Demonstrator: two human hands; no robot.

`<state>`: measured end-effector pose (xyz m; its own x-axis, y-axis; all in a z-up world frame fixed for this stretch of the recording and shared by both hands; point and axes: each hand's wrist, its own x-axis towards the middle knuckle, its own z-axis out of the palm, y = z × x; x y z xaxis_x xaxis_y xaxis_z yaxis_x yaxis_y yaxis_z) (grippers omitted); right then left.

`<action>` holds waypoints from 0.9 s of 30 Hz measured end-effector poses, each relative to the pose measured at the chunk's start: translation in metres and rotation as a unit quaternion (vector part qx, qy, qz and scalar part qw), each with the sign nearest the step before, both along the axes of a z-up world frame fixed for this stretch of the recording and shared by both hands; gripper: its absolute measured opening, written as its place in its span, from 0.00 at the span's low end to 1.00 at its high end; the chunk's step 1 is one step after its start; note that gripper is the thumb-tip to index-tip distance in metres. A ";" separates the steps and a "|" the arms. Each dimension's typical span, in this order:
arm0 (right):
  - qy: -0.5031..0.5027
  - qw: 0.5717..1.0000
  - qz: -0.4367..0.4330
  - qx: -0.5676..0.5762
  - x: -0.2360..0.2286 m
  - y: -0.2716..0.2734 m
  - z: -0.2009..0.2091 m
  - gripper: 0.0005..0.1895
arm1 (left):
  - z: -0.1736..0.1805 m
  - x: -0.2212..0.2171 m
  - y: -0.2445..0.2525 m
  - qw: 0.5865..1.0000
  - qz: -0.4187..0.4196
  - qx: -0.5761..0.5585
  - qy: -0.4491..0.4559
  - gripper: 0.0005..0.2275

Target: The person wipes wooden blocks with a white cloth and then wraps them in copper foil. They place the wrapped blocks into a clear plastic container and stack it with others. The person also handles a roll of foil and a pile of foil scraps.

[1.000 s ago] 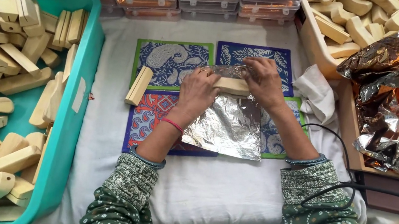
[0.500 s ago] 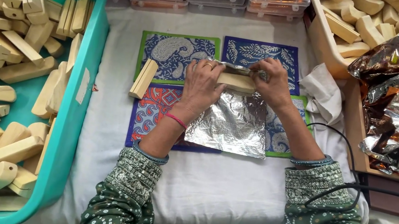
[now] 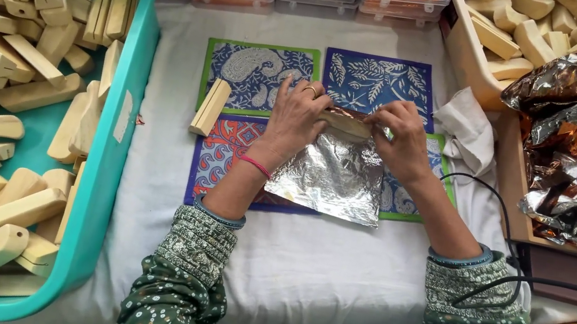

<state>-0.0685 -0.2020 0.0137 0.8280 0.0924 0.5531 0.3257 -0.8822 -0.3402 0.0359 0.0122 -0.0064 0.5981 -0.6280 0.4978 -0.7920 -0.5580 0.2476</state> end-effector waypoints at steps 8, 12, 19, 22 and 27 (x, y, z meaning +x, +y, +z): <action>-0.019 0.996 -0.008 -0.091 -0.010 0.003 -0.001 0.06 | -0.025 0.005 0.002 0.999 0.000 -0.014 -0.048 0.11; -0.019 0.995 0.016 -0.100 -0.010 0.005 0.000 0.07 | 0.013 -0.013 0.008 0.991 -0.027 -0.082 -0.100 0.26; 0.031 0.992 0.049 -0.116 -0.012 0.006 0.006 0.06 | -0.005 -0.006 0.004 0.998 -0.026 0.001 -0.053 0.17; 0.059 0.988 0.033 -0.135 -0.014 0.005 0.011 0.07 | -0.008 -0.007 0.004 0.998 -0.022 0.005 -0.064 0.16; 0.076 0.985 0.023 -0.154 -0.017 0.004 0.011 0.07 | -0.010 -0.010 0.009 0.993 -0.030 -0.016 -0.116 0.07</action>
